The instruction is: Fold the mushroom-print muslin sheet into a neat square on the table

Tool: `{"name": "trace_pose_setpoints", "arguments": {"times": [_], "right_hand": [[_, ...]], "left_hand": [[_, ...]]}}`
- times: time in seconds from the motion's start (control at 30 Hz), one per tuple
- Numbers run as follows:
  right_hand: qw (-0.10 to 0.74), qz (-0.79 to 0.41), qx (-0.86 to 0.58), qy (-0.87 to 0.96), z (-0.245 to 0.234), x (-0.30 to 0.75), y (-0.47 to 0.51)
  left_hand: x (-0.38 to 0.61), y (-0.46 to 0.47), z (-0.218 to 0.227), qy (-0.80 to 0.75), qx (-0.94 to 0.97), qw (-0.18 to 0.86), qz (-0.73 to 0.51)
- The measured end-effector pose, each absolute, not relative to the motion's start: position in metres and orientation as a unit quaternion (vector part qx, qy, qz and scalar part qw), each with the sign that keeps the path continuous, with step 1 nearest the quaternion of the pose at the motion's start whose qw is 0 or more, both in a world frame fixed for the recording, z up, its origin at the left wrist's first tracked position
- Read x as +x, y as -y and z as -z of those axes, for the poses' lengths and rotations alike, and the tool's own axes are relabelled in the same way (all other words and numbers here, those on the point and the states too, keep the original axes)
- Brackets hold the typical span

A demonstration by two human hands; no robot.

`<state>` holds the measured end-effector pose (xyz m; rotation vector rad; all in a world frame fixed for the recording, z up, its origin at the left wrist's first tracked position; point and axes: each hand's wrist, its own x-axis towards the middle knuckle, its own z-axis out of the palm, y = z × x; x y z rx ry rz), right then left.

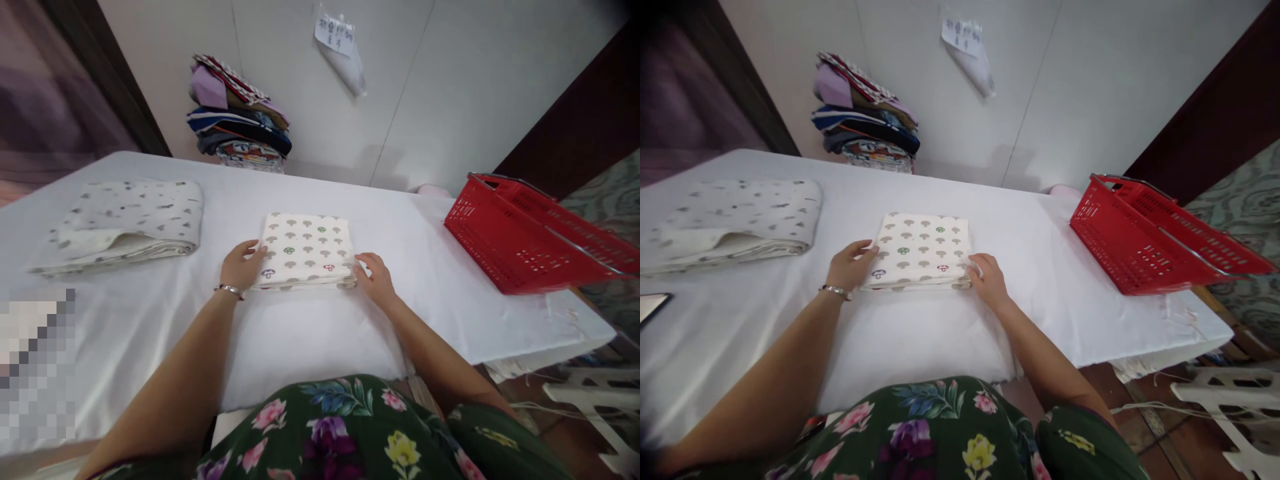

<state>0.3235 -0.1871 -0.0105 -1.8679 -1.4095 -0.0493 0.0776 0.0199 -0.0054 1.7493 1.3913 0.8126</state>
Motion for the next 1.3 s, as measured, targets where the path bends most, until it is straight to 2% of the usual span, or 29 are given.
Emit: {"name": "trace_pose_setpoints", "arguments": {"times": [0.1, 0.23, 0.43, 0.67, 0.87, 1.07, 1.3], "right_hand": [[0.337, 0.044, -0.673, 0.657, 0.009, 0.317, 0.19], [0.259, 0.031, -0.666, 0.698, 0.009, 0.322, 0.186], [0.223, 0.013, -0.652, 0.725, 0.005, 0.331, 0.181], [0.261, 0.058, -0.645, 0.715, 0.01, 0.32, 0.182], [0.262, 0.032, -0.658, 0.705, 0.018, 0.312, 0.181], [0.284, -0.012, -0.703, 0.652, 0.007, 0.315, 0.168], [0.312, 0.052, -0.703, 0.637, 0.018, 0.305, 0.172]], "left_hand": [[0.068, -0.009, -0.002, -0.47, 0.736, 0.352, -0.336], [0.047, -0.001, 0.0, -0.353, 0.817, 0.323, -0.321], [0.025, 0.007, 0.015, -0.343, 0.854, 0.283, -0.271], [0.029, 0.009, 0.017, -0.404, 0.841, 0.227, -0.278], [0.027, 0.006, 0.022, -0.407, 0.833, 0.26, -0.271], [0.04, 0.023, 0.014, -0.32, 0.889, 0.085, -0.317], [0.056, 0.029, 0.016, -0.292, 0.906, 0.071, -0.298]]}}
